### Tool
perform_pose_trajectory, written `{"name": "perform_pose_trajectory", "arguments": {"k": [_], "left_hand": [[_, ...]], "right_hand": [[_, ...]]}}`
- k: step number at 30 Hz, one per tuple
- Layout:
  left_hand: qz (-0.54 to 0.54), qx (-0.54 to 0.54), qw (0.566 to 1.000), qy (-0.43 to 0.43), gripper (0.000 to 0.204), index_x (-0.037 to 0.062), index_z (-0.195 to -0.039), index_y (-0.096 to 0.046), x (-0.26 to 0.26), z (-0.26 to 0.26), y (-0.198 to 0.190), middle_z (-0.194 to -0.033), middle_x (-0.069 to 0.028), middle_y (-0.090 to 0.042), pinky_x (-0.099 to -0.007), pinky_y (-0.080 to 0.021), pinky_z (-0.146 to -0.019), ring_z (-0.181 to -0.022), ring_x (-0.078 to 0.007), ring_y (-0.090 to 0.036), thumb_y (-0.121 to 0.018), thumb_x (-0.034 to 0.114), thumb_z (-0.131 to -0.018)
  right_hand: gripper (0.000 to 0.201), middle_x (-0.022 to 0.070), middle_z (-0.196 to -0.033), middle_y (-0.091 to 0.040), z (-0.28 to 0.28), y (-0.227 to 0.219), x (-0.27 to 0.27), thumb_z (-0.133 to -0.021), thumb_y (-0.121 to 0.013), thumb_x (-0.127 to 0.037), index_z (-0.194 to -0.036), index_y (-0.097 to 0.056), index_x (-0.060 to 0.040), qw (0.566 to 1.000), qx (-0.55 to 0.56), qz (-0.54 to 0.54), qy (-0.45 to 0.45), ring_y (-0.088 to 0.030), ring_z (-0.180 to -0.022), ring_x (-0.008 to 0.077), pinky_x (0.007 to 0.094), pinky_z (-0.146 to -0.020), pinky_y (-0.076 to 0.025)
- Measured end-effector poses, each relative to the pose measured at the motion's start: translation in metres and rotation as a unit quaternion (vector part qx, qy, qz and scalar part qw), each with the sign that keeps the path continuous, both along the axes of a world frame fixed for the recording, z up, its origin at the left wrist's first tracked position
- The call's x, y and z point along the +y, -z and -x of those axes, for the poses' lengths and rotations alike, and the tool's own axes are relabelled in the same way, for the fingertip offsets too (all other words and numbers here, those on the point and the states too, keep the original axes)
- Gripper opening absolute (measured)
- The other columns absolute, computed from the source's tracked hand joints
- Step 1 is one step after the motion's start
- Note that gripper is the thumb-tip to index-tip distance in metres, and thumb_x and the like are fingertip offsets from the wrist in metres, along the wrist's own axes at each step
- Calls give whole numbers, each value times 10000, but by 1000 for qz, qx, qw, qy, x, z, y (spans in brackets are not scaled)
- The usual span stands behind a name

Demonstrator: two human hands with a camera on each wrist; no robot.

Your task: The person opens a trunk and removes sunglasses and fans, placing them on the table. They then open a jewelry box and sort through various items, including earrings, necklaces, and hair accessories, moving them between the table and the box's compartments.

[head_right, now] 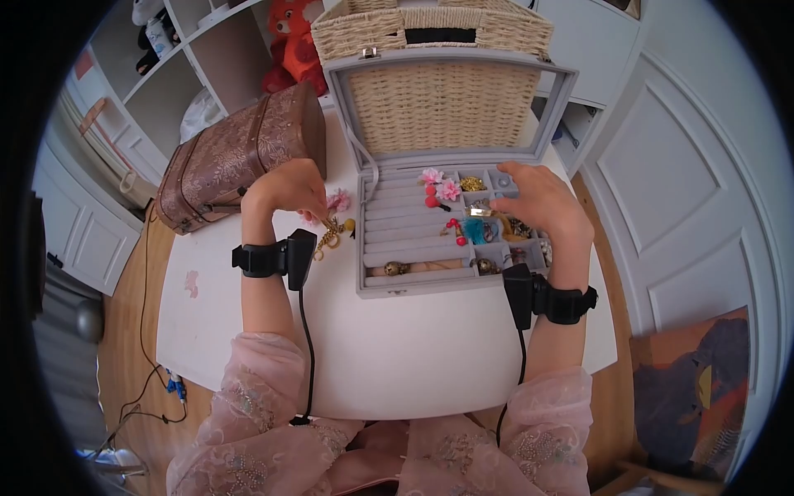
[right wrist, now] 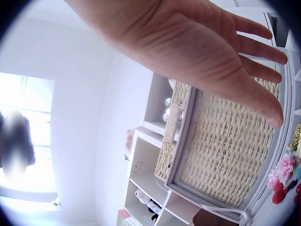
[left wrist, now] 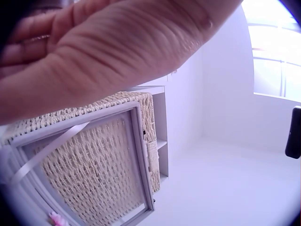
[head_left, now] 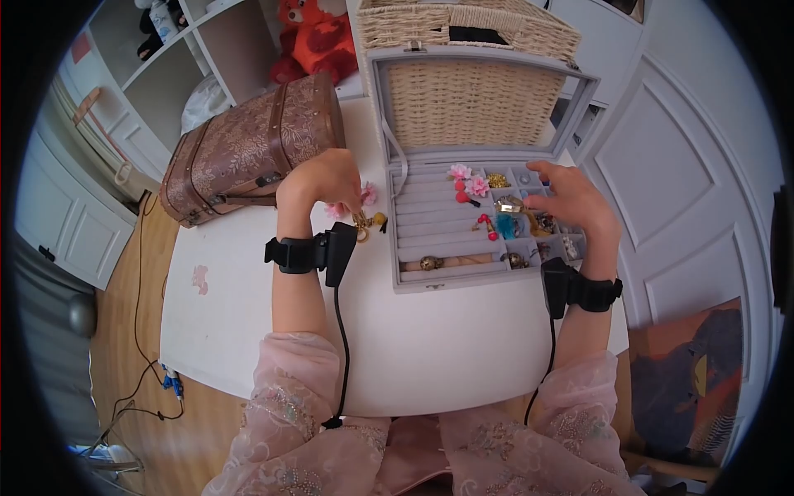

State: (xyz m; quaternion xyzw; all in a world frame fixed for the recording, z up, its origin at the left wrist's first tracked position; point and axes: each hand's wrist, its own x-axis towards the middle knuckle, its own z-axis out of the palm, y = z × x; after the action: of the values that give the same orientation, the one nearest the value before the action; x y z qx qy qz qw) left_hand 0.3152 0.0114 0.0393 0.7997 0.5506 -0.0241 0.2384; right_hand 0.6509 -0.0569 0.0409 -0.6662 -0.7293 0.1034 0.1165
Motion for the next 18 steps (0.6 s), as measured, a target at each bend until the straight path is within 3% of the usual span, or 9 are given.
{"name": "perform_pose_trajectory", "arguments": {"k": [8,10,13,18], "left_hand": [[6,4,999,31,208,-31,-683,-680,-12,-32,-3,-581,-111,-632,-276,-464,-457,-490,-177,-604,-757,152,-624],[-34,-71,981,175,226,-21,-687,-674,-17,-43,-4,-590,-106,-628,-307,-465,-480,-506,-201,-599,-759,177,-621],[-9,-65,971,230,241,-8,-698,-673,-23,-69,19,-629,-110,-639,-340,-481,-541,-576,-242,-614,-758,197,-604],[-4,5,969,248,242,-8,-695,-663,-52,-106,20,-685,-133,-644,-360,-492,-601,-672,-296,-624,-753,173,-563]], "right_hand": [[567,187,-1139,-601,3,-3,-1,-739,-720,-261,-1235,-538,-56,1000,17,11,17,-547,-1099,315,381,-930,-434],[570,189,-1141,-600,3,-3,0,-737,-723,-259,-1235,-538,-55,999,23,21,19,-550,-1098,312,377,-930,-437],[571,192,-1138,-602,1,0,1,-734,-726,-259,-1233,-540,-51,999,27,12,15,-554,-1095,313,376,-929,-439],[573,190,-1141,-601,-3,1,3,-738,-724,-265,-1234,-538,-50,1000,26,15,4,-556,-1090,314,378,-927,-441]]}}
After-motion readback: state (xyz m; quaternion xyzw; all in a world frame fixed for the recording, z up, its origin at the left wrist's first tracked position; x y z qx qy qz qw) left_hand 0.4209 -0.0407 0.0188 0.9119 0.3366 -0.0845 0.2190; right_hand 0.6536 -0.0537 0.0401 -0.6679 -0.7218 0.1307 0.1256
